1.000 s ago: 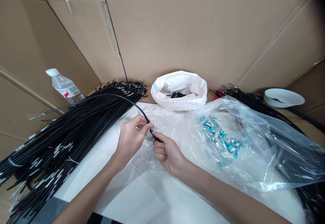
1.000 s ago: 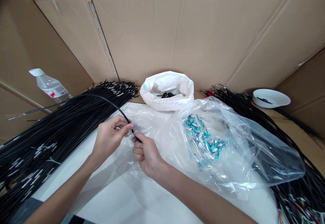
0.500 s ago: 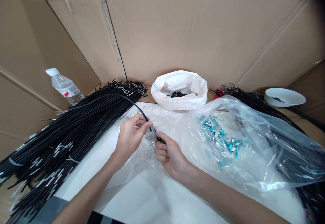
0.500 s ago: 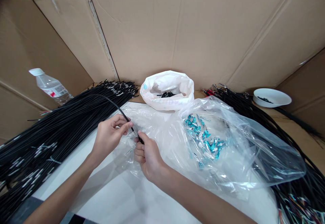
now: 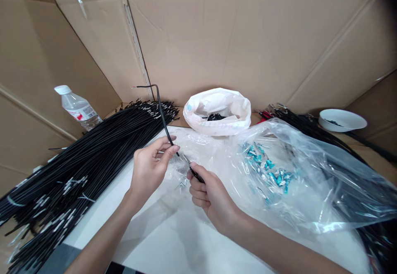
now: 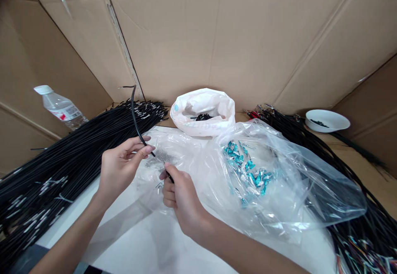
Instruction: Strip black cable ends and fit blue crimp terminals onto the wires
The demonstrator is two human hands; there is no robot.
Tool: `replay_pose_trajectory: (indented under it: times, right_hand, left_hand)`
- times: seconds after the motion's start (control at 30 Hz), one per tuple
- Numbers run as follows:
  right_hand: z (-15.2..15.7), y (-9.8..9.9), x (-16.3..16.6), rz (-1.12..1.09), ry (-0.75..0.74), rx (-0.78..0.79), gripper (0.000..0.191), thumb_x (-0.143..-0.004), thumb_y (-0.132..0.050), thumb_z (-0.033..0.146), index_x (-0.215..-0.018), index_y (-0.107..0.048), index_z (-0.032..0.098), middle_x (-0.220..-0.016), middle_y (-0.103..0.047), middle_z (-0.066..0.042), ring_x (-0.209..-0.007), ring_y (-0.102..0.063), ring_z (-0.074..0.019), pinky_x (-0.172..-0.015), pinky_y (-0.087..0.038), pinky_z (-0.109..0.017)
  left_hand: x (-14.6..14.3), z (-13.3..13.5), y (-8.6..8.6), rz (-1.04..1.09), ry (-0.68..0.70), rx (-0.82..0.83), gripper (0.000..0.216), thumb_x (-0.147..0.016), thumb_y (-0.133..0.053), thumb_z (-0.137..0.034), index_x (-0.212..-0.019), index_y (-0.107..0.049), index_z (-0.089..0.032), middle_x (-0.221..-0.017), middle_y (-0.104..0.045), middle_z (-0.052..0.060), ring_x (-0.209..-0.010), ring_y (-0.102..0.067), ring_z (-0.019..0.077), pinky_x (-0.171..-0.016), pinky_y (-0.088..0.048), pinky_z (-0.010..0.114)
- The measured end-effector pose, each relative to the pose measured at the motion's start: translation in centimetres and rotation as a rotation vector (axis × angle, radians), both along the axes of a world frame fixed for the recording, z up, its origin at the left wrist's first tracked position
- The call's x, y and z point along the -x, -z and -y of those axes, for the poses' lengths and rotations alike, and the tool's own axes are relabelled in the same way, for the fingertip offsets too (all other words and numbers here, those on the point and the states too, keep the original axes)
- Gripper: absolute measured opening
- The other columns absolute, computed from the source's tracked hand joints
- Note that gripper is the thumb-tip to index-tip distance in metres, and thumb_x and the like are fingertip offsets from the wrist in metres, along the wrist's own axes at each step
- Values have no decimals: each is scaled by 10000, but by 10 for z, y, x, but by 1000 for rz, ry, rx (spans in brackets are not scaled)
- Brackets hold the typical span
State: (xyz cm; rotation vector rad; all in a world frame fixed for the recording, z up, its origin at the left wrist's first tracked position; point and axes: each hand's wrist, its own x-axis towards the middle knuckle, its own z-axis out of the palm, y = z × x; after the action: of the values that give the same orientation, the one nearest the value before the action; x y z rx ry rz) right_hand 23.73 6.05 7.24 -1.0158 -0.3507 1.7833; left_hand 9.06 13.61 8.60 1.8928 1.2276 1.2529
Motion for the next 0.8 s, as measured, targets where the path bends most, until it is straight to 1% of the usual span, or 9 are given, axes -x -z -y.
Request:
replay_pose_trajectory:
  times: [0.17, 0.37, 0.47, 0.6, 0.8]
  right_hand:
    - [4, 0, 8, 80, 14, -29, 442, -763, -721, 563, -723, -508, 177, -507, -226, 134, -447, -125, -24, -436, -71, -222]
    - [5, 5, 11, 106, 40, -43, 468, -738, -730, 588, -687, -496, 186, -490, -237, 131, -435, -129, -24, -442, -60, -239]
    - [2, 7, 13, 101, 42, -40, 453, -744, -736, 570, -685, -502, 186, -485, -236, 132, -427, -131, -24, -441, -60, -240]
    - [-5, 10, 13, 92, 40, -47, 406, -782, -714, 521, -688, -518, 178, -483, -216, 135, -426, -121, -25, -435, -60, -235]
    - [-12, 13, 11, 17, 61, -7, 361, -787, -724, 437, -658, -516, 172, -464, -201, 141, -429, -103, -25, -424, -55, -226]
  left_hand:
    - [0, 0, 3, -32, -14, -12, 246, -883, -720, -360, -1087, -746, -224, -807, -776, -11, -694, -722, 146, -679, -566, 213]
    - [-1, 1, 3, -66, -38, -12, 248, -890, -705, -351, -1087, -744, -205, -798, -779, 0, -676, -730, 165, -647, -571, 225]
    - [-3, 1, 4, -83, -28, -15, 246, -889, -702, -341, -1088, -744, -203, -790, -779, 0, -657, -725, 166, -652, -576, 233]
    - [-5, 3, 5, -90, -24, -18, 223, -889, -696, -313, -1071, -752, -197, -794, -780, -3, -645, -708, 148, -639, -573, 212]
    - [-8, 4, 6, -124, -31, -37, 197, -884, -686, -278, -1044, -760, -191, -802, -787, -2, -655, -706, 147, -636, -569, 206]
